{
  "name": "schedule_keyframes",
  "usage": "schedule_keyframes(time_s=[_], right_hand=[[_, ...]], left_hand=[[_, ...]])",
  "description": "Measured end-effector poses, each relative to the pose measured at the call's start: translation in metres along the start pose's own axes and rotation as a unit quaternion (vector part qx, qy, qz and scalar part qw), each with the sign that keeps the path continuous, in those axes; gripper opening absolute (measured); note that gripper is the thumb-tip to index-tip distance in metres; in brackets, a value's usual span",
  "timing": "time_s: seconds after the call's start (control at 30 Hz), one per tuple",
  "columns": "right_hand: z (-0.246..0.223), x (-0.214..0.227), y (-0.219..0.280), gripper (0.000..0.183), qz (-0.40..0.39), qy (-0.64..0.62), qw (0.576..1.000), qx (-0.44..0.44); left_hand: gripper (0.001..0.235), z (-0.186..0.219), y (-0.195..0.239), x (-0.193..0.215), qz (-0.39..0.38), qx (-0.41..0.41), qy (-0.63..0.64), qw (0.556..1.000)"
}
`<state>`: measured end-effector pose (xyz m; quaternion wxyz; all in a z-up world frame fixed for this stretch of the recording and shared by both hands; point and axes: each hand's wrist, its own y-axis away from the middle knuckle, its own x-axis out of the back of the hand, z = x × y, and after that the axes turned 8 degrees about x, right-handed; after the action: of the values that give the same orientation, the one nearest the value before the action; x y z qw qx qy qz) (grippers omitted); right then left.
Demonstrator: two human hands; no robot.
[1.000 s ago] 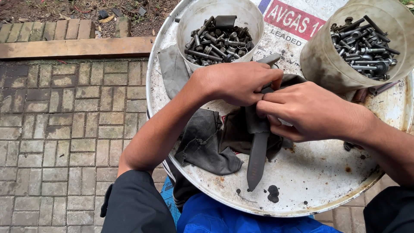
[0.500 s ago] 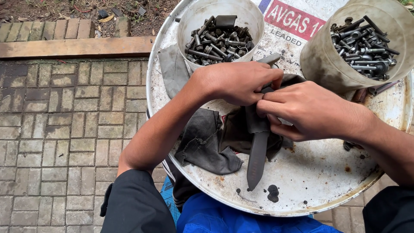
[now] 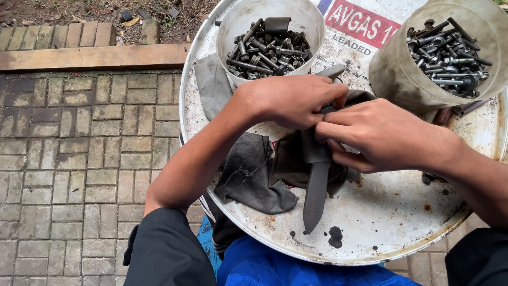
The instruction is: The person cleans small metal parts by hand using a dark cloth over a white barrel lid. They pick up individual parts from two containers, wipe them, and place them back into the containers.
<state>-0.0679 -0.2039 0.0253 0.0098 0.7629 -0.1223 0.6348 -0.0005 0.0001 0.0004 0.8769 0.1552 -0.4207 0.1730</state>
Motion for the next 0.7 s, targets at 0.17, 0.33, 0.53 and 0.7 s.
schedule_keyframes(time_s=[0.17, 0.33, 0.53, 0.7], right_hand=[[0.0006, 0.0000, -0.0004, 0.007, -0.003, 0.002, 1.000, 0.001], [0.0000, 0.0000, -0.0005, 0.007, -0.002, 0.002, 1.000, 0.002], [0.0006, -0.0005, 0.0003, 0.008, -0.008, 0.004, 1.000, -0.003], [0.0005, -0.0003, 0.0001, 0.008, -0.003, 0.002, 1.000, -0.001]], left_hand=[[0.024, -0.0003, -0.0004, 0.0001, 0.002, -0.003, 0.000, 1.000], [0.024, -0.0003, -0.0004, -0.0002, 0.001, -0.001, 0.000, 1.000], [0.023, 0.0001, 0.0000, 0.0001, 0.002, 0.000, 0.000, 1.000], [0.023, 0.0000, 0.0000, 0.0001, 0.001, -0.002, 0.001, 1.000]])
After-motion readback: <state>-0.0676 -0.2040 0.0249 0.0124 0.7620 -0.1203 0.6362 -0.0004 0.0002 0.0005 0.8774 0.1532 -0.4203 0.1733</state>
